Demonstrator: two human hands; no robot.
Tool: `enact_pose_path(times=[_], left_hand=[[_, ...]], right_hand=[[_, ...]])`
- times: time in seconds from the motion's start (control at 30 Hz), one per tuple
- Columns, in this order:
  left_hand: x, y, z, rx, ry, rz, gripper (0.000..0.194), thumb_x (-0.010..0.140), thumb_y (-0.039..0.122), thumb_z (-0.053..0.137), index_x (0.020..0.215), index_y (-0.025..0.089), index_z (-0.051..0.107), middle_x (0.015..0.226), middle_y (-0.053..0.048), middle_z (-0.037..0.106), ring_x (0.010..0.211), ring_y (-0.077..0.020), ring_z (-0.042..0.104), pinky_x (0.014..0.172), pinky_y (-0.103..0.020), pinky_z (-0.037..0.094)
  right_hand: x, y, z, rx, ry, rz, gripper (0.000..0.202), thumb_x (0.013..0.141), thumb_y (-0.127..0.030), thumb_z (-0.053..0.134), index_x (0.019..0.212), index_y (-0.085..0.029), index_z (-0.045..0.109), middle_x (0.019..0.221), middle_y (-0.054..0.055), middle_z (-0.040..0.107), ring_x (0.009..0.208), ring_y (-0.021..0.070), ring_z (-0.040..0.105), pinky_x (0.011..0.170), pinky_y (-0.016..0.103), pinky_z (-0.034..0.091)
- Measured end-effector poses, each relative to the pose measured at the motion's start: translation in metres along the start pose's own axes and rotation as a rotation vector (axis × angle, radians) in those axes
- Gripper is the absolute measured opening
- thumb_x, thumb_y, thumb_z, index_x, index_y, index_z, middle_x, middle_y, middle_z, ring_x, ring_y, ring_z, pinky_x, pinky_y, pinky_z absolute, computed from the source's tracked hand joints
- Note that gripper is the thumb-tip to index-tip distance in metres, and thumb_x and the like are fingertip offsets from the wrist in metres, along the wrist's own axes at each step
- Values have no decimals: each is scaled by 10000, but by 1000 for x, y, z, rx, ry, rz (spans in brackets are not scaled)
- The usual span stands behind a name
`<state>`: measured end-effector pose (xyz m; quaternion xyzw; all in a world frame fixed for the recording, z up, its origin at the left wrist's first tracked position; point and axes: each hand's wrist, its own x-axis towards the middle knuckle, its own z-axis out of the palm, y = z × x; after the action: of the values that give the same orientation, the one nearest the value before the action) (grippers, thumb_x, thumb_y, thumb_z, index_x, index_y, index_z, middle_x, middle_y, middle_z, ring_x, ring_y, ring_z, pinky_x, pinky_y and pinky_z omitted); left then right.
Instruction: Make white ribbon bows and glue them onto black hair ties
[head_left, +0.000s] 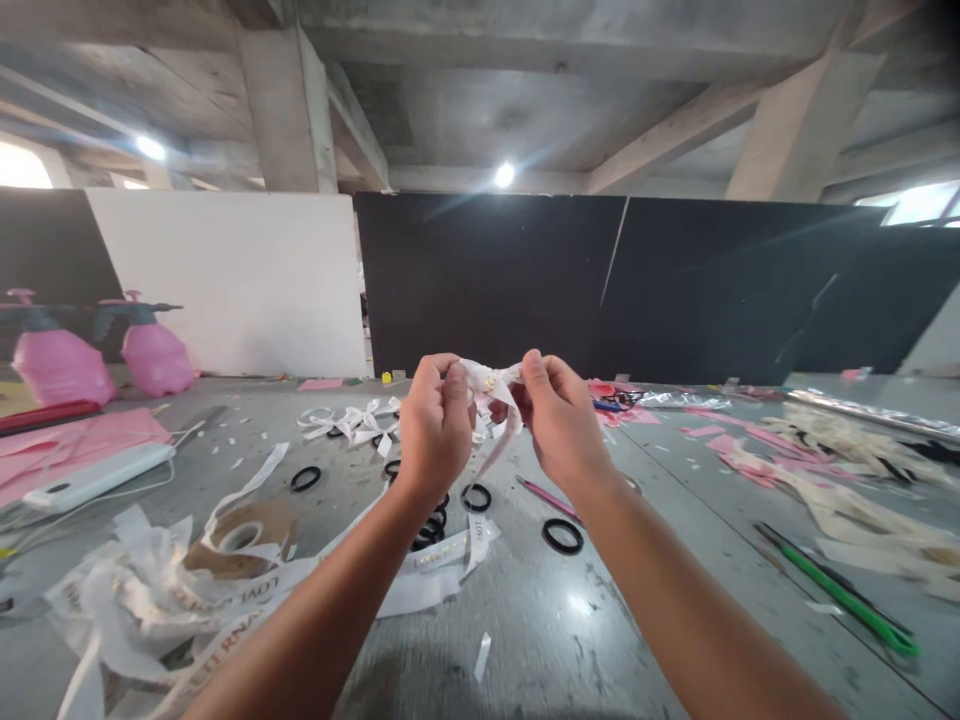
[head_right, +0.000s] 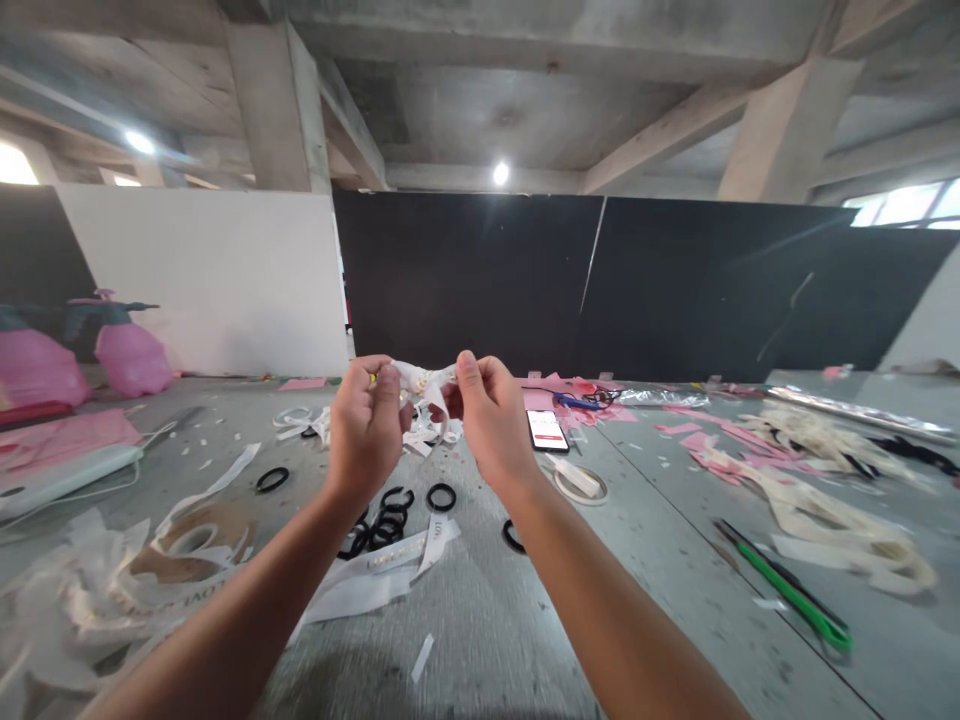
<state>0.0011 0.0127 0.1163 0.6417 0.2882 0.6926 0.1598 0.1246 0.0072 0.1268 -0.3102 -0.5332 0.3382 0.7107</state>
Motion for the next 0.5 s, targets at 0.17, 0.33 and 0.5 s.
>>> enact_pose_path(times=[0.17,0.33,0.5], left_hand=[[0,-3,-2,111,15,46,157,1001,316,408,956,209,513,665,20,557,535,-109,520,514,-236,389],[3,-1,-6,155,-10,0,155,1003,316,395,966,207,499,647,24,547,524,-110,500,508,-234,359],[3,-3,-1,-102,-9,-130,205,1001,377,392,909,211,468,624,42,466,466,-90,417,444,-212,342]], right_hand=[[-3,-3,6,143,-114,73,397,756,-563,731,796,-226,525,668,-49,545,577,109,576,558,265,530],[-4,-12,5,55,-196,90,308,704,-413,817,795,-167,655,696,-5,639,600,118,612,592,269,532],[-4,-12,2,84,-178,66,185,771,-310,768,720,-165,665,631,-12,619,575,107,592,529,230,472]])
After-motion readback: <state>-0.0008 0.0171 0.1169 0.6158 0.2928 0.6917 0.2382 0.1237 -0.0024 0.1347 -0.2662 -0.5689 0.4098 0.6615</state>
